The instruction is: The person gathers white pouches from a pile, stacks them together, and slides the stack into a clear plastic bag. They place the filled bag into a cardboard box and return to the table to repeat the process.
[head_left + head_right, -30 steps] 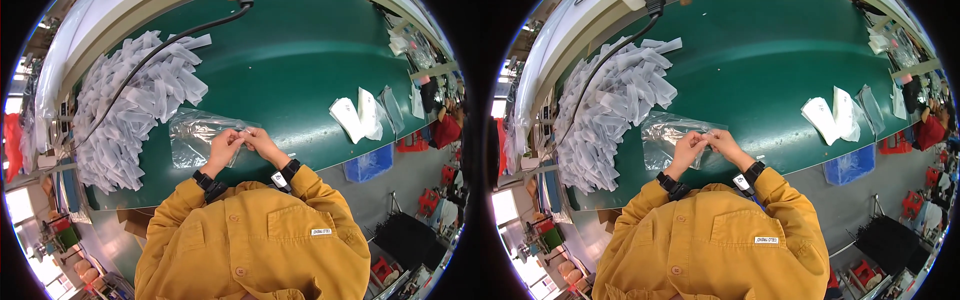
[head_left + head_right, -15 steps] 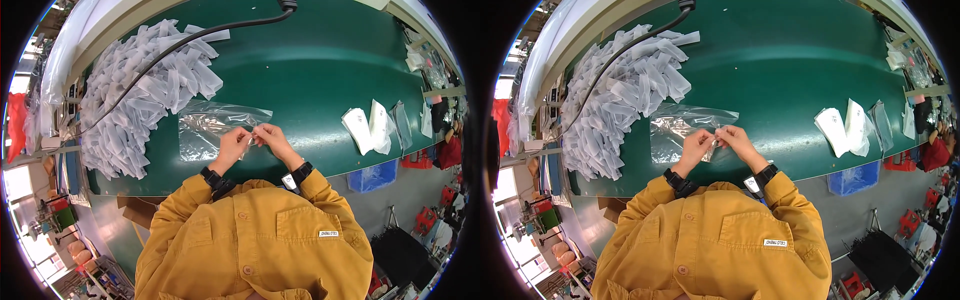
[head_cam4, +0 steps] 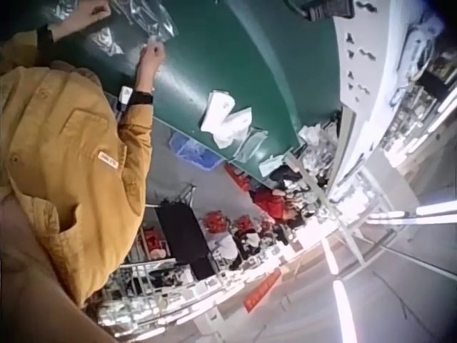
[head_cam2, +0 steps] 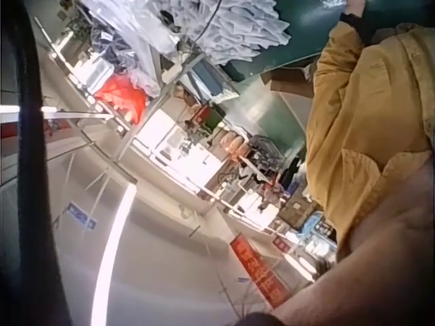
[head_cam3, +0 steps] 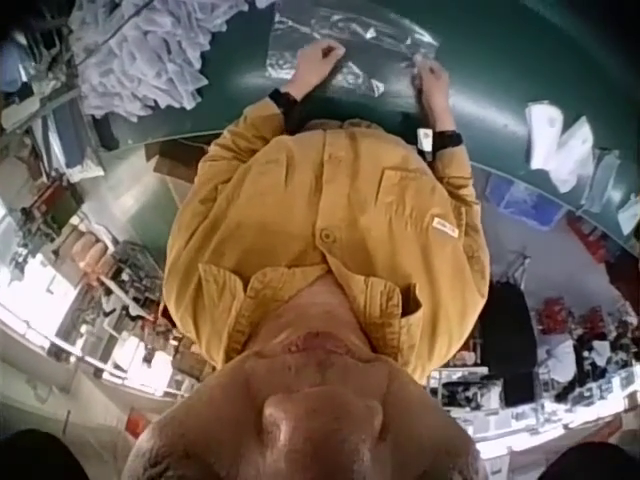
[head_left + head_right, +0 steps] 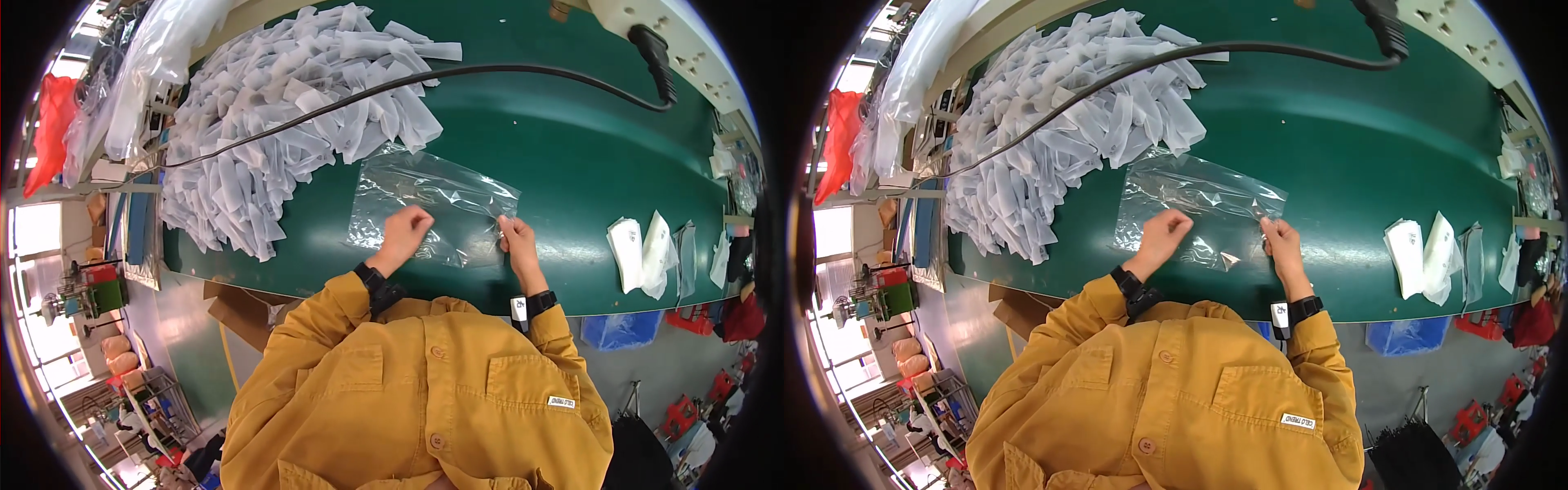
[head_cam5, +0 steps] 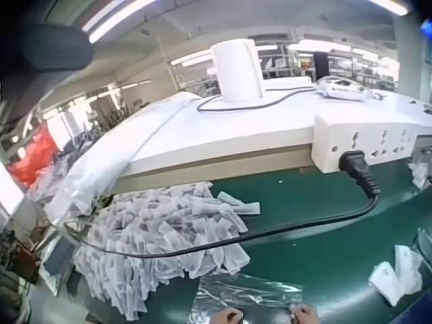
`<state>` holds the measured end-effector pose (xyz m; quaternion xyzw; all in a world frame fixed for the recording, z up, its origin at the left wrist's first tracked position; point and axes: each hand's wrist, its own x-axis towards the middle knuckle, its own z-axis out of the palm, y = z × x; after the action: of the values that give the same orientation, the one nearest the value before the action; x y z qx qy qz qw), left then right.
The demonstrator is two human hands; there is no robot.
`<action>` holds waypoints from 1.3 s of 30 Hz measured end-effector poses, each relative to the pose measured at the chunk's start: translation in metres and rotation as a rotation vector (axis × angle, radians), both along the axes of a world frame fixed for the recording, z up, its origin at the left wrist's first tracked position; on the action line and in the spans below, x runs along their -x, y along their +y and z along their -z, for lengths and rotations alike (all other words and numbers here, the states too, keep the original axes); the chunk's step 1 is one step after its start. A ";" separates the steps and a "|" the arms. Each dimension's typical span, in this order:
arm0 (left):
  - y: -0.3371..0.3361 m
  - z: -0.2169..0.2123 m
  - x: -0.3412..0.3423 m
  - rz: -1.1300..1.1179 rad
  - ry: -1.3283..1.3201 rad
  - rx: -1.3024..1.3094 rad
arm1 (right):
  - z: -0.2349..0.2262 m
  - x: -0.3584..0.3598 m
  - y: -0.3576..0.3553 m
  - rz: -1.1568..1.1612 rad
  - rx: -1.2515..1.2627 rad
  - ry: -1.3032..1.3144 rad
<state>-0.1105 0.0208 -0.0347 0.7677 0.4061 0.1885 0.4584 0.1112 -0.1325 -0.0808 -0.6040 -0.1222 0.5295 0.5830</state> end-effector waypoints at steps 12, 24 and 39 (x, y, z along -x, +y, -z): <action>-0.006 -0.043 -0.030 0.225 -0.276 0.495 | -0.063 0.056 0.047 -0.098 -0.138 -0.032; -0.001 -0.043 -0.014 0.274 -0.383 0.663 | -0.093 0.079 0.050 0.012 -0.242 0.091; 0.002 -0.055 -0.013 0.248 -0.523 1.073 | -0.098 0.077 0.032 -0.054 -0.326 0.216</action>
<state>-0.0974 0.0232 0.0201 0.3996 0.2260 0.0854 0.8843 0.0341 -0.1005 0.0171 -0.4377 -0.1593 0.5800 0.6683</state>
